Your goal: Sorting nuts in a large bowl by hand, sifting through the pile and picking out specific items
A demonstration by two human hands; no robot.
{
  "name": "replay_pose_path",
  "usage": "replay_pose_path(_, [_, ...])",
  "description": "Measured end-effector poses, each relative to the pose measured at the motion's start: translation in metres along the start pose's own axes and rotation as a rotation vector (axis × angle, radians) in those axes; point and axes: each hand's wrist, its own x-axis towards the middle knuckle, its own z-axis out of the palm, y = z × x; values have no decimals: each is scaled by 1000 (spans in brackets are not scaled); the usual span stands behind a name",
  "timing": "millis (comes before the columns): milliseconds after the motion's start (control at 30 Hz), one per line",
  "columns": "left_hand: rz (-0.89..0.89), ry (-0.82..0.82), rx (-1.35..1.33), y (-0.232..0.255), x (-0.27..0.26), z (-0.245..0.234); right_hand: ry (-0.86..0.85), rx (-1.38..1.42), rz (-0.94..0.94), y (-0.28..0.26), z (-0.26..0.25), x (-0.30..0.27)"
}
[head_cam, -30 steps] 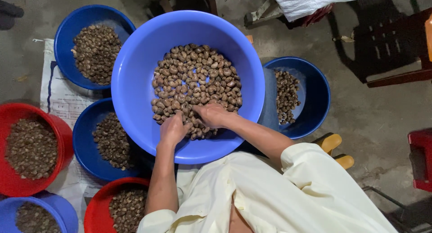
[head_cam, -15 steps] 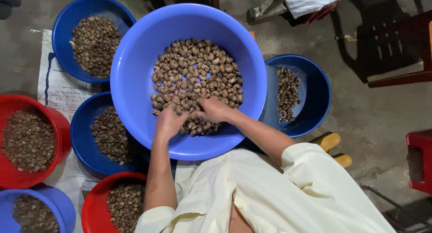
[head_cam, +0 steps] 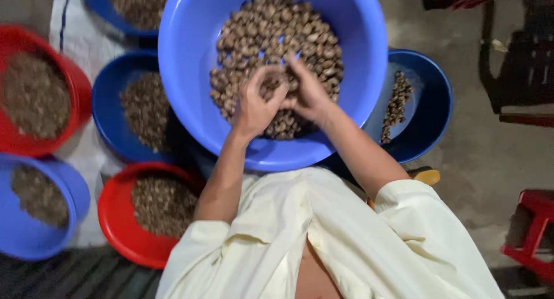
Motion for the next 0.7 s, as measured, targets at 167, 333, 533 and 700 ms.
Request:
replay_pose_path(167, [92, 93, 287, -20, 4, -20, 213, 166, -139, -33, 0, -21])
replay_pose_path(333, [-148, -234, 496, -62, -1, -32, 222, 118, -291, -65, -14, -58])
replay_pose_path(533, [-109, -418, 751, -109, 11, 0, 137, 171, -618, -94, -91, -132])
replay_pose_path(700, [-56, -484, 860, -144, 18, 36, 514, 385, -687, -79, -232, -138])
